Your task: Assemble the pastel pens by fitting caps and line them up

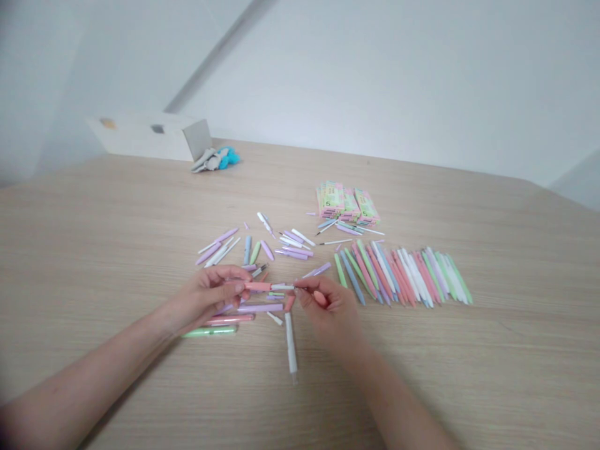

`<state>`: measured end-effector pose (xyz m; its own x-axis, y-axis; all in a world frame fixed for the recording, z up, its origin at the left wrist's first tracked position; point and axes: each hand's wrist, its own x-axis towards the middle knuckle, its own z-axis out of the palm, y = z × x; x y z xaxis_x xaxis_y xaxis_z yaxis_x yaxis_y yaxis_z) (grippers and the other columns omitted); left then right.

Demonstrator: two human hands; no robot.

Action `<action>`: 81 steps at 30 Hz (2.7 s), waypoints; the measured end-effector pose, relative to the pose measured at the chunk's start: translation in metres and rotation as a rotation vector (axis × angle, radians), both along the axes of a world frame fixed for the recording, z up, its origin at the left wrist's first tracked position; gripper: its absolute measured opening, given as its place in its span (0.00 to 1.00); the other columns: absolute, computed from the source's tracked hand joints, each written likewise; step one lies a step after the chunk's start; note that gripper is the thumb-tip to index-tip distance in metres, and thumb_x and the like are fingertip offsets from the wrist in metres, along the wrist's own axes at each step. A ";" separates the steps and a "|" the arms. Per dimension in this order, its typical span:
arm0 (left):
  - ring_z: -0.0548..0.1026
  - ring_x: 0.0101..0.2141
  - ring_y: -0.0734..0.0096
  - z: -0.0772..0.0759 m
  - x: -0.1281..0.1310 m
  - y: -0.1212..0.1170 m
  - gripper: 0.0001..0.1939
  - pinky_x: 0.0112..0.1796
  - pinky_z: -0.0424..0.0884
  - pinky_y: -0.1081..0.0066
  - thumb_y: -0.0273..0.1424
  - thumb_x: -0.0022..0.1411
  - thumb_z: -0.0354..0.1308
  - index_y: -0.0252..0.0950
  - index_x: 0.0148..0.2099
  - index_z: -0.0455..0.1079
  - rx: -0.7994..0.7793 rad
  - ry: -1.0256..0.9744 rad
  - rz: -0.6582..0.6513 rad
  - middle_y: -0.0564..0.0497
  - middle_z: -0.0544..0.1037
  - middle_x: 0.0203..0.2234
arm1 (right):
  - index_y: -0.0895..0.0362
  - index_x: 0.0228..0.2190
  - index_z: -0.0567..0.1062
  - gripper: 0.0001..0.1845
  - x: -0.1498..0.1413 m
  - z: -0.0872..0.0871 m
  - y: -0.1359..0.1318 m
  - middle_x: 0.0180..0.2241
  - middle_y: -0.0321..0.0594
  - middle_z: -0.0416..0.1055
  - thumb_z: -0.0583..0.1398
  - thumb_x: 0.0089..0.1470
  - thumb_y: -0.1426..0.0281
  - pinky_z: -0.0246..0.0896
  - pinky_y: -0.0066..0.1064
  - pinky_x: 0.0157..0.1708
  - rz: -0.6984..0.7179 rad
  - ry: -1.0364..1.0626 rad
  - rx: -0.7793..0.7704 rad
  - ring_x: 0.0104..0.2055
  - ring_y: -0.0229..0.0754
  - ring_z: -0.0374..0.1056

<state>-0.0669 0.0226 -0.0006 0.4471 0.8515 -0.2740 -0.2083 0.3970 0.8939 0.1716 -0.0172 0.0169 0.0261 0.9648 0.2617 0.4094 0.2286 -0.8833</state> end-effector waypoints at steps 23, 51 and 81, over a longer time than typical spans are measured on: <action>0.72 0.25 0.78 -0.003 -0.002 0.002 0.12 0.29 0.73 0.75 0.30 0.54 0.65 0.36 0.41 0.71 0.010 -0.037 -0.034 0.51 0.77 0.25 | 0.54 0.41 0.73 0.15 0.004 -0.006 0.002 0.21 0.30 0.61 0.61 0.50 0.65 0.47 0.25 0.20 0.068 0.190 -0.047 0.21 0.32 0.53; 0.72 0.25 0.77 -0.002 -0.002 0.005 0.10 0.25 0.69 0.79 0.28 0.55 0.64 0.33 0.40 0.73 0.075 -0.070 0.010 0.50 0.77 0.24 | 0.54 0.30 0.72 0.05 0.012 -0.008 0.006 0.28 0.36 0.71 0.60 0.52 0.66 0.55 0.27 0.20 0.023 0.511 0.031 0.22 0.33 0.58; 0.72 0.22 0.77 0.005 0.005 -0.005 0.13 0.30 0.75 0.69 0.34 0.51 0.66 0.37 0.40 0.72 0.052 0.075 -0.031 0.53 0.76 0.24 | 0.57 0.33 0.76 0.08 -0.003 -0.007 0.000 0.29 0.41 0.77 0.62 0.49 0.67 0.68 0.30 0.29 0.095 0.063 -0.050 0.30 0.42 0.73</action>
